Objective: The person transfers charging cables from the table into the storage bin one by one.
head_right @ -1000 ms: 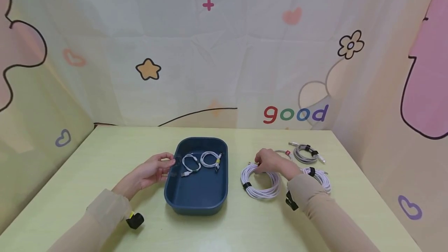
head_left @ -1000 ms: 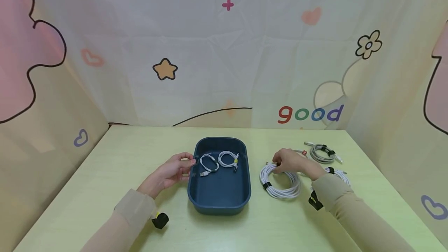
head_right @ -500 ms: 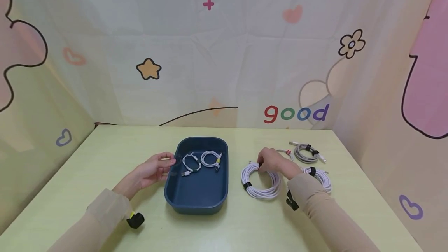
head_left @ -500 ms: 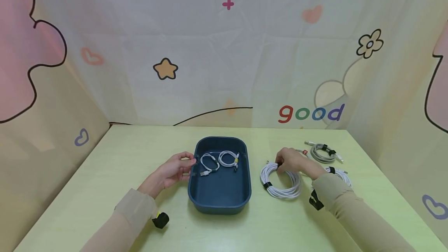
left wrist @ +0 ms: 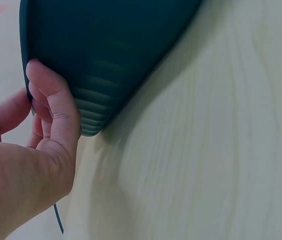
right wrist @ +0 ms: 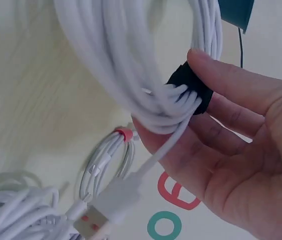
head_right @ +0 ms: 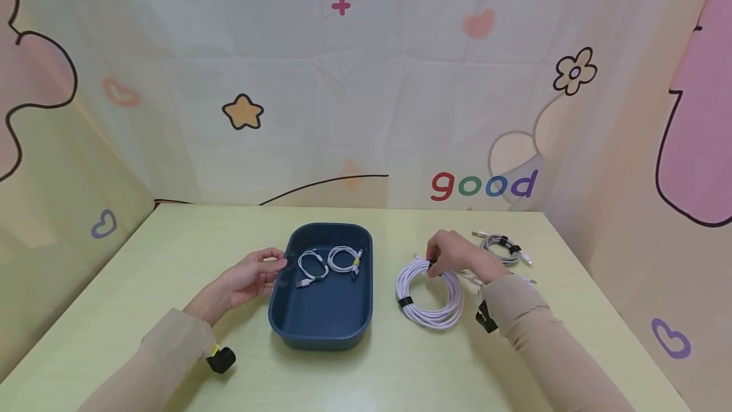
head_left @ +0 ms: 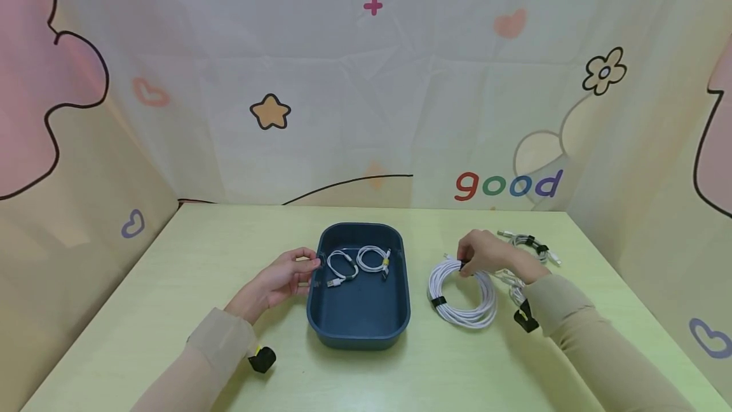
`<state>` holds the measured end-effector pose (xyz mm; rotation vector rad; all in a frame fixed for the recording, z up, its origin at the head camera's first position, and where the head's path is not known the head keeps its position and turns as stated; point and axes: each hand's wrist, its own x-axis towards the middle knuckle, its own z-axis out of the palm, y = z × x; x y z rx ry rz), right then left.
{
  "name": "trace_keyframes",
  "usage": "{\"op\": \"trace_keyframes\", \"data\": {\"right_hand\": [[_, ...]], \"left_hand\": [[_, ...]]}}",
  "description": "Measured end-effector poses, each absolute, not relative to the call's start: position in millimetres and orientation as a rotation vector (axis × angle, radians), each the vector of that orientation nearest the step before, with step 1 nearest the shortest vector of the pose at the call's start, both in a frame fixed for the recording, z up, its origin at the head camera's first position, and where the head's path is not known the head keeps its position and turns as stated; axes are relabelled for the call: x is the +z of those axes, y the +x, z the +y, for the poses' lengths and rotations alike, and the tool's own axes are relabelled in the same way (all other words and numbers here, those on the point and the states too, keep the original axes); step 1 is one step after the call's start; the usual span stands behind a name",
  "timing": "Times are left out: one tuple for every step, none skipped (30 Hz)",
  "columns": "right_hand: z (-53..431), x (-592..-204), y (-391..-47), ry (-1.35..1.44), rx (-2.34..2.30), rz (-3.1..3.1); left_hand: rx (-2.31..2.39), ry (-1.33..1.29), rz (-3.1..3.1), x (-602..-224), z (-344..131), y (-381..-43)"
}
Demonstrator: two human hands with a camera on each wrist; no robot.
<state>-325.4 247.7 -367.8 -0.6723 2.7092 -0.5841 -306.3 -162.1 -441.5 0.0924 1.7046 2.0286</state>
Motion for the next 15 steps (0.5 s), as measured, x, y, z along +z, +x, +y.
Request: {"op": "trace_keyframes", "data": {"right_hand": [[248.9, -367.6, -326.4, -0.662, -0.579, 2.707], [249.8, -366.8, -326.3, -0.662, -0.567, 2.706], [251.0, -366.7, -326.5, -0.665, -0.56, 2.704], [252.1, -366.4, -326.6, -0.663, -0.552, 2.705], [253.2, -366.5, -327.2, -0.65, -0.554, 2.701], [254.4, -366.9, -327.7, -0.648, -0.554, 2.699], [255.7, -367.6, -328.5, -0.645, -0.554, 2.698], [256.0, -367.5, -328.3, -0.64, -0.56, 2.697], [256.5, -367.8, -329.0, -0.633, -0.569, 2.695], [257.1, -368.4, -329.9, -0.627, -0.578, 2.695], [257.6, -369.1, -330.7, -0.629, -0.586, 2.695], [258.0, -369.6, -331.2, -0.632, -0.591, 2.695], [258.3, -369.8, -331.6, -0.638, -0.593, 2.698], [258.3, -369.9, -331.9, -0.631, -0.601, 2.696], [258.3, -369.5, -331.9, -0.624, -0.611, 2.694]], "left_hand": [[2.029, 0.093, 1.704, -441.4, -162.3, -306.3], [2.028, 0.092, 1.705, -441.4, -162.2, -306.3], [2.027, 0.095, 1.705, -441.3, -162.2, -306.3], [2.027, 0.097, 1.704, -441.5, -162.0, -306.4], [2.027, 0.099, 1.7, -441.7, -161.9, -306.3], [2.026, 0.101, 1.698, -441.8, -161.7, -306.2], [2.024, 0.103, 1.696, -442.0, -161.6, -306.3], [2.024, 0.104, 1.695, -442.2, -161.5, -306.3], [2.024, 0.104, 1.692, -442.4, -161.4, -306.3], [2.026, 0.1, 1.689, -442.6, -161.2, -306.4], [2.028, 0.098, 1.687, -442.5, -161.3, -306.4], [2.027, 0.099, 1.688, -442.3, -161.5, -306.3], [2.029, 0.1, 1.688, -442.0, -161.7, -306.3], [2.032, 0.101, 1.684, -441.9, -161.9, -306.5], [2.036, 0.101, 1.68, -441.8, -162.1, -306.7]]}}
